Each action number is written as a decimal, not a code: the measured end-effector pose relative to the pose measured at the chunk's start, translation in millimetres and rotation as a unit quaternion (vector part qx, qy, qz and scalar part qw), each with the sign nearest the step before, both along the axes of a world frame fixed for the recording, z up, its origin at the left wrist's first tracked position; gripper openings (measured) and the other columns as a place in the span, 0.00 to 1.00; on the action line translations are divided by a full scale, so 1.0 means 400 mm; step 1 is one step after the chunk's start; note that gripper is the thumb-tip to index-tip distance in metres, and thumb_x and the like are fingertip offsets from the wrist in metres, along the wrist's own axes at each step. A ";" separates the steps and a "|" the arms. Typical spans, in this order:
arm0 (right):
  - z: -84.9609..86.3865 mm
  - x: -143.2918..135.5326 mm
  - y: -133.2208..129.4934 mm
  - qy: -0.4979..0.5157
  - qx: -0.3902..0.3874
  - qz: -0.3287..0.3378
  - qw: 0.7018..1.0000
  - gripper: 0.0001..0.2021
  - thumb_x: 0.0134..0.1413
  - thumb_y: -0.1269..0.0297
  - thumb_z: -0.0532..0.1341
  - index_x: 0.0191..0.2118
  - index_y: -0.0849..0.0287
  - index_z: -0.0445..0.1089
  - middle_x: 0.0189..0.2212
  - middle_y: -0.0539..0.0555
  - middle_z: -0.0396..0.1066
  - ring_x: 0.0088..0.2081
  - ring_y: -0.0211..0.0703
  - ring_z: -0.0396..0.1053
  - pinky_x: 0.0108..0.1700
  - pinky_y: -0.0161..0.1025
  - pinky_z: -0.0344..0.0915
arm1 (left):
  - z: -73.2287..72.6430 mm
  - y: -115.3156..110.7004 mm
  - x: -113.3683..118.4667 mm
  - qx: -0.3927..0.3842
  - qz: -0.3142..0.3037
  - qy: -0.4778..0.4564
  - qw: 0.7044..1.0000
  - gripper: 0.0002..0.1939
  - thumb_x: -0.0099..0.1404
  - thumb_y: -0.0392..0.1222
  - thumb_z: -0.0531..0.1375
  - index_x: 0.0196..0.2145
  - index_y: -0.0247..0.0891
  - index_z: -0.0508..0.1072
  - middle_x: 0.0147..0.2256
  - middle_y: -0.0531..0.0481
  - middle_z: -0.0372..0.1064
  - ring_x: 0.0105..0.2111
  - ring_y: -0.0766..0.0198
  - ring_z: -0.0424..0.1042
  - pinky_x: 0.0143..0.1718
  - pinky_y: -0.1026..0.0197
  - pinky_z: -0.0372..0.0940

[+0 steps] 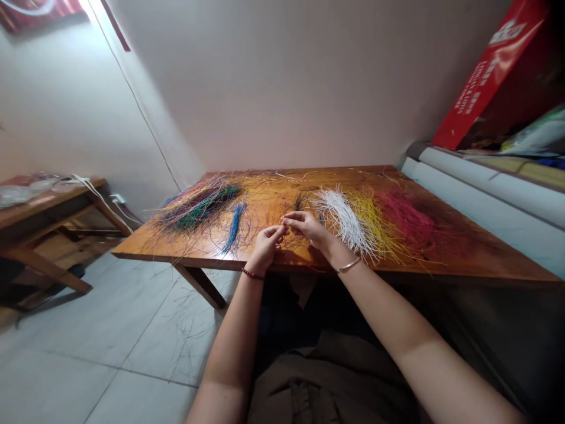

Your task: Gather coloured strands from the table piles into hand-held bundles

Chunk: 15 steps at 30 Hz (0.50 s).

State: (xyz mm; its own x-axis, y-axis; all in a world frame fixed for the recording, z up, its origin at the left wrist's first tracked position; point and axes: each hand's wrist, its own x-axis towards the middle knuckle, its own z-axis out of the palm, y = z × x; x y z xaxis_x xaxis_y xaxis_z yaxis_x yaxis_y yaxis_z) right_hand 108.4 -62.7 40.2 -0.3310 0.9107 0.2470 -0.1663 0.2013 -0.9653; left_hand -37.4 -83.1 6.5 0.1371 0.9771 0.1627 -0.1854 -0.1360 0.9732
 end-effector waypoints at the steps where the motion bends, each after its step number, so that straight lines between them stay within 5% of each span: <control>1: 0.028 0.016 -0.021 -0.006 0.014 -0.025 1.000 0.14 0.38 0.57 0.66 0.31 0.61 0.72 0.23 0.50 0.67 0.19 0.29 0.55 0.20 0.31 0.50 | 0.000 0.000 0.001 -0.008 -0.001 -0.003 1.000 0.18 0.50 0.53 0.63 0.32 0.34 0.75 0.31 0.47 0.67 0.25 0.72 0.57 0.18 0.72 0.51; 6: 0.231 0.233 -0.114 -0.104 0.129 -0.237 0.957 0.10 0.43 0.61 0.65 0.33 0.59 0.75 0.32 0.57 0.72 0.25 0.33 0.62 0.24 0.33 0.54 | 0.001 0.002 0.007 -0.028 0.009 -0.039 0.999 0.21 0.49 0.53 0.64 0.36 0.35 0.75 0.31 0.46 0.67 0.23 0.73 0.56 0.15 0.72 0.47; 9: 0.309 0.419 -0.091 -0.214 0.097 -0.359 0.903 0.09 0.41 0.65 0.67 0.33 0.62 0.75 0.30 0.60 0.72 0.25 0.35 0.63 0.25 0.34 0.53 | 0.004 0.003 0.011 -0.025 0.015 -0.045 0.999 0.20 0.48 0.52 0.64 0.35 0.35 0.75 0.32 0.46 0.68 0.24 0.73 0.58 0.15 0.72 0.48; 12: 0.292 0.571 -0.025 -0.369 -0.002 -0.442 0.818 0.07 0.41 0.67 0.67 0.28 0.66 0.75 0.22 0.61 0.70 0.20 0.32 0.56 0.24 0.37 0.49 | 0.008 0.001 0.012 -0.021 0.025 -0.035 0.999 0.19 0.48 0.52 0.64 0.35 0.36 0.75 0.33 0.45 0.69 0.26 0.71 0.59 0.16 0.72 0.49; 15: 0.206 0.660 0.034 -0.455 -0.058 -0.466 0.756 0.05 0.37 0.71 0.68 0.22 0.69 0.74 0.13 0.58 0.64 0.17 0.33 0.54 0.24 0.40 0.47 | 0.010 -0.002 0.013 -0.019 0.030 -0.028 0.999 0.20 0.48 0.53 0.64 0.35 0.36 0.75 0.33 0.45 0.69 0.26 0.71 0.59 0.16 0.72 0.49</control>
State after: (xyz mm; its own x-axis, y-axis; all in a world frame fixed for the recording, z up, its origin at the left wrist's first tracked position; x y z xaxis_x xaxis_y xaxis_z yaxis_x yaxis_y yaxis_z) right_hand 372.4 -49.2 122.5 0.4844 0.8508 0.2036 0.7396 -0.2739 -0.6148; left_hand -32.1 -84.1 10.7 0.0700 0.9888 0.1316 -0.2317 -0.1122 0.9663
